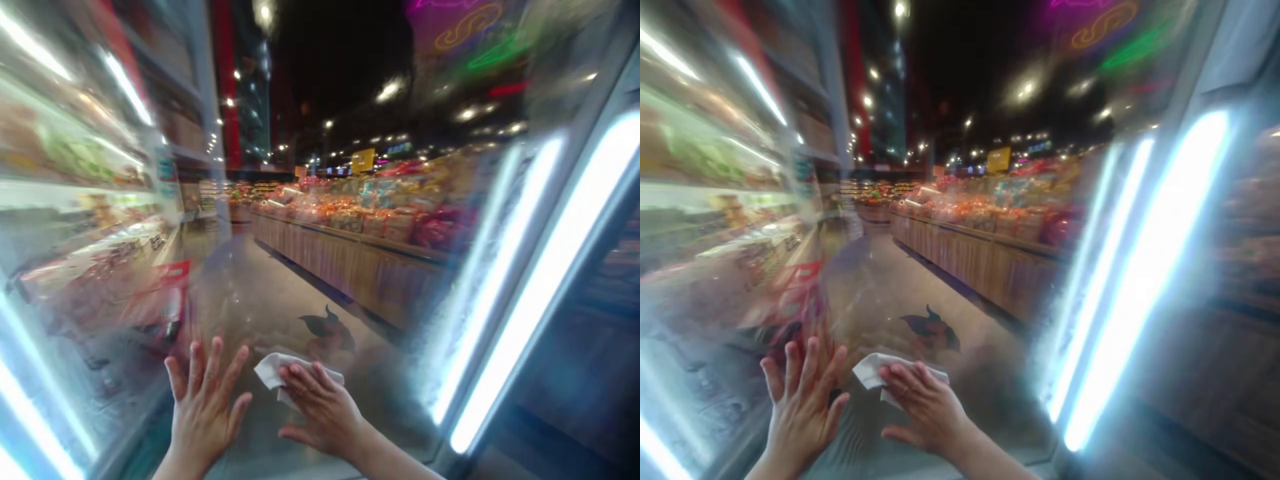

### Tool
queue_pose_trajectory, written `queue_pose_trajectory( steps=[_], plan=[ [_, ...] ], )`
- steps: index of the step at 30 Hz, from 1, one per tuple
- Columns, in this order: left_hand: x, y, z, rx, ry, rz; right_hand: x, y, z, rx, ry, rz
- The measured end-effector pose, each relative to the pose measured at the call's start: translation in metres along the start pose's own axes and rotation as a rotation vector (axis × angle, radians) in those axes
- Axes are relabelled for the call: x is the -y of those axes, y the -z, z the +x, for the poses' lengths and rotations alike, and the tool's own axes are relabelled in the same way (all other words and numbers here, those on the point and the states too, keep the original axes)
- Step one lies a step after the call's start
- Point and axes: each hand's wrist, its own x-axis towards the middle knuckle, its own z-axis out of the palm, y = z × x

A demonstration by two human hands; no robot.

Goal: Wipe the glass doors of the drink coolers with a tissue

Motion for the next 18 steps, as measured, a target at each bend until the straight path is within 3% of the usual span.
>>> queue_pose_trajectory(
  steps=[2, 5, 7, 11, 13, 15, 18],
  plan=[
    [-0.010, -0.008, -0.001, 0.003, 0.000, -0.014, -0.016, 0.003, 0.000, -0.030, -0.090, -0.008],
    [-0.022, -0.011, 0.013, 0.012, 0.039, -0.050, -0.056, 0.016, 0.029, -0.059, -0.311, 0.006],
    [-0.031, -0.011, 0.023, 0.028, 0.058, -0.085, -0.062, 0.017, 0.028, -0.034, -0.389, 0.031],
    [-0.049, -0.016, 0.028, 0.036, 0.035, -0.111, -0.020, -0.002, -0.041, -0.098, -0.378, -0.009],
    [-0.059, -0.021, 0.029, 0.039, -0.012, -0.115, -0.012, -0.009, -0.066, -0.131, -0.404, -0.061],
    [-0.070, -0.026, 0.035, 0.044, -0.068, -0.106, -0.033, -0.002, -0.063, -0.149, -0.487, -0.085],
    [-0.088, -0.032, 0.053, 0.041, -0.132, -0.092, -0.089, 0.022, -0.028, -0.172, -0.671, -0.061]
  ],
)
